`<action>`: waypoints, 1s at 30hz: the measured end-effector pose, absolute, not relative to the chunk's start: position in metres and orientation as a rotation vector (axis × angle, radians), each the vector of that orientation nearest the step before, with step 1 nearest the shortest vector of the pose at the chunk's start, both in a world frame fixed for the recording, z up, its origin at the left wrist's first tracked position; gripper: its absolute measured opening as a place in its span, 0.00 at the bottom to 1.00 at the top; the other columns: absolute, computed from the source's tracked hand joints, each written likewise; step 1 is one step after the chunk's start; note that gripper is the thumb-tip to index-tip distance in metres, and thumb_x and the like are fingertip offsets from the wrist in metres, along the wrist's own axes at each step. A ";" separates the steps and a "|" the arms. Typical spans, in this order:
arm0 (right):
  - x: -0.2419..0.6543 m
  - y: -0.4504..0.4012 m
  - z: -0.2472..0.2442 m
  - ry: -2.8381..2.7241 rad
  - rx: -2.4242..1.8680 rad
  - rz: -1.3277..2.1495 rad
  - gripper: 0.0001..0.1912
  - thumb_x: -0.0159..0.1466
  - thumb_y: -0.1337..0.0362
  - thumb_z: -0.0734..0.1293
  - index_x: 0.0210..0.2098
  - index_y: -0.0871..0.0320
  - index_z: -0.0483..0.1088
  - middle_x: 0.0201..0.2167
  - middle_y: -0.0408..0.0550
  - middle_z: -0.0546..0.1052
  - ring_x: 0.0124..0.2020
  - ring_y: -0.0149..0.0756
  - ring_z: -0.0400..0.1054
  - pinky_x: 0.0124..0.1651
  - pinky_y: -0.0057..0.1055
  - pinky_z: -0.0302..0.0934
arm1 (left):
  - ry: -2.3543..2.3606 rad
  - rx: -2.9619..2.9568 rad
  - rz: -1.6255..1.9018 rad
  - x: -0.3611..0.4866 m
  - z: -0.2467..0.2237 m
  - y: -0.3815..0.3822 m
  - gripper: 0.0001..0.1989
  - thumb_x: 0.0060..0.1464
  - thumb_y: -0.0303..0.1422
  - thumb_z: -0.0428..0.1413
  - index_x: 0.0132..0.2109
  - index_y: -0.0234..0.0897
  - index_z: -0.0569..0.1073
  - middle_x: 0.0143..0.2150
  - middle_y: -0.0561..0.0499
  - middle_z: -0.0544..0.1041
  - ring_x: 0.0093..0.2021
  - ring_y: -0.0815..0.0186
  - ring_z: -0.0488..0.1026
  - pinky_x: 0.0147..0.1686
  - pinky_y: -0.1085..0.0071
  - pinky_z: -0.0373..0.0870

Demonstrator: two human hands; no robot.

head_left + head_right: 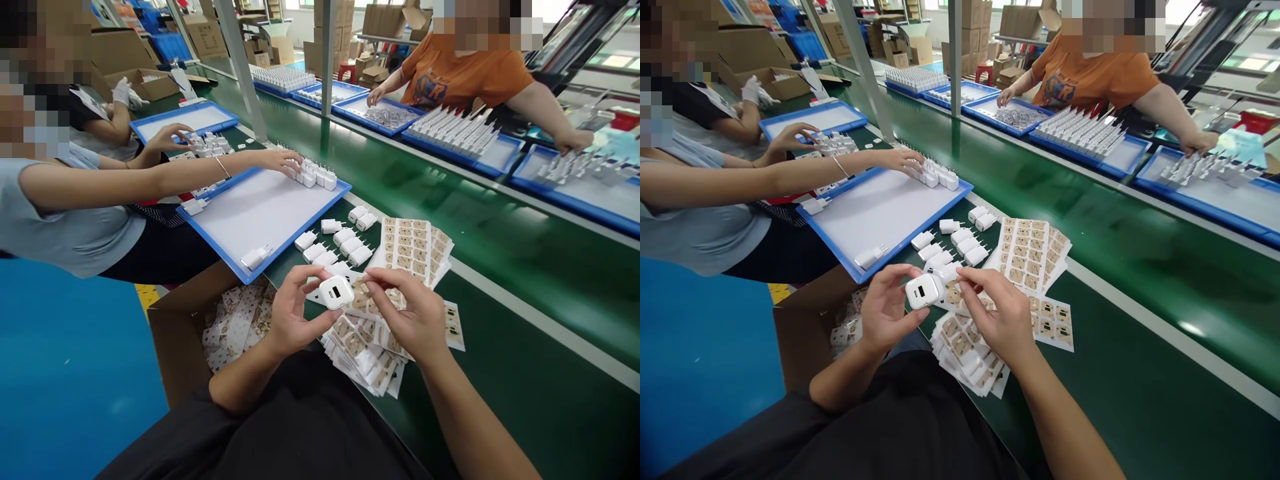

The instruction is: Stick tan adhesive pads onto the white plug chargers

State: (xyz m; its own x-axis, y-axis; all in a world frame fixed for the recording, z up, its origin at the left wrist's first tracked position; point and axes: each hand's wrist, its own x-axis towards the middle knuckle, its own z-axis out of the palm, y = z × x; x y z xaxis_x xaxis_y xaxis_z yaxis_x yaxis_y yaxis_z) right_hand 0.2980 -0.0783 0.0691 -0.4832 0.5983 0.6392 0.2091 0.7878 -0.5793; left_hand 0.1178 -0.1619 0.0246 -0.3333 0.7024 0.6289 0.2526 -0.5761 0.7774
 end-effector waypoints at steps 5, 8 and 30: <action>0.293 -0.080 0.066 -2.064 -0.613 0.648 0.07 0.67 0.72 0.68 0.42 0.55 0.75 0.36 0.44 0.80 0.35 0.33 0.75 0.39 0.30 0.69 | 0.973 1.452 1.608 0.114 0.012 -0.160 0.21 0.51 0.40 0.67 0.52 0.43 0.78 0.55 0.40 0.71 0.55 0.54 0.74 0.43 0.63 0.80; 0.290 -0.079 0.062 -2.105 -0.568 0.652 0.08 0.67 0.72 0.67 0.42 0.54 0.74 0.36 0.44 0.80 0.36 0.34 0.75 0.39 0.31 0.69 | 0.877 1.375 1.456 0.114 0.007 -0.160 0.22 0.51 0.39 0.68 0.53 0.46 0.79 0.59 0.39 0.71 0.57 0.50 0.74 0.43 0.62 0.81; 0.197 -0.052 0.051 -2.497 -0.374 0.959 0.19 0.66 0.60 0.70 0.54 0.53 0.67 0.49 0.50 0.79 0.44 0.41 0.77 0.44 0.37 0.74 | 1.520 1.173 1.946 0.028 -0.016 -0.214 0.13 0.58 0.36 0.62 0.49 0.39 0.81 0.50 0.40 0.80 0.52 0.56 0.78 0.53 0.58 0.78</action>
State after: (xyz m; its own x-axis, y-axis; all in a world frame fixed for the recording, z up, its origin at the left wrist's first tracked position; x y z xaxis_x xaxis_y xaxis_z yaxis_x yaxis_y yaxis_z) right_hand 0.1970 -0.0515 0.0511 -0.8677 0.3955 0.3011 0.0924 0.7235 -0.6841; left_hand 0.0277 -0.2142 -0.0161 -0.5648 0.7402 0.3649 0.1748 -0.3248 0.9295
